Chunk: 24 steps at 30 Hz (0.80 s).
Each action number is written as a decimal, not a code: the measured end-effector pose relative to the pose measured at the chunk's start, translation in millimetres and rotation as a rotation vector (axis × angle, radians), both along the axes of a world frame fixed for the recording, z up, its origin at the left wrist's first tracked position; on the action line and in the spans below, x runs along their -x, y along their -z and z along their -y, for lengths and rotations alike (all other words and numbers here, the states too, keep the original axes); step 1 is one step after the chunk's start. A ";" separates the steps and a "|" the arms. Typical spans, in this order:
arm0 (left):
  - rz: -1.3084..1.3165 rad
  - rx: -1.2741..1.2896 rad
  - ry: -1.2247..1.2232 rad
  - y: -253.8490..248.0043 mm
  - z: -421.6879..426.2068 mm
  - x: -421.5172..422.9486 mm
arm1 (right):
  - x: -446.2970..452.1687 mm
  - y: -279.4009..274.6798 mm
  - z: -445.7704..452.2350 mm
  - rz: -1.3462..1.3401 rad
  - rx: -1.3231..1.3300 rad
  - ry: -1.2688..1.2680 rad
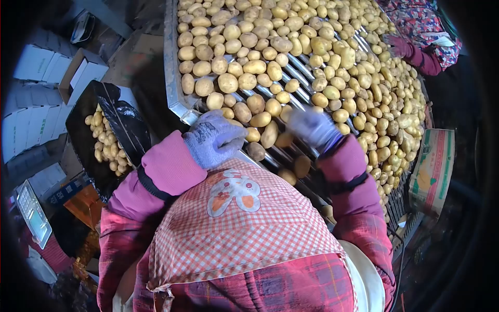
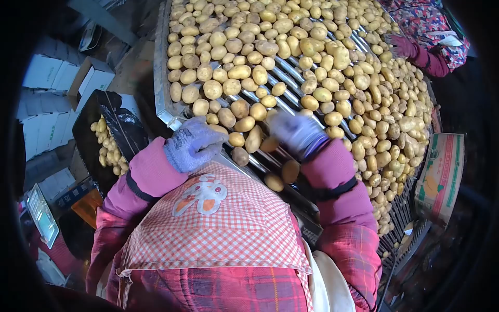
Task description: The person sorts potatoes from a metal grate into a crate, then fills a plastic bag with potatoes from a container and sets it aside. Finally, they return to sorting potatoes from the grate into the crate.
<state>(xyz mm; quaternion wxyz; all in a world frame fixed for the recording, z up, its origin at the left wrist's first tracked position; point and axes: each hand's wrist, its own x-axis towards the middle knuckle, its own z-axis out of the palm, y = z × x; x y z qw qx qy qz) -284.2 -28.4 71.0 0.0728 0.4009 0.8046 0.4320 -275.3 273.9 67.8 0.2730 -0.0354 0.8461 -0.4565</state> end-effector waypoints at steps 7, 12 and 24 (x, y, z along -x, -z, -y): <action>0.543 -0.299 -0.222 11.9 14.6 -4.6 | -6.7 -39.9 18.3 -0.420 -0.140 -0.140; 0.948 -0.436 -0.352 -20.0 24.7 6.5 | -21.9 -13.8 61.7 -0.717 -0.529 -0.500; 0.929 -0.501 -0.314 -14.3 18.6 5.9 | -25.6 1.2 65.0 -0.603 -0.512 -0.408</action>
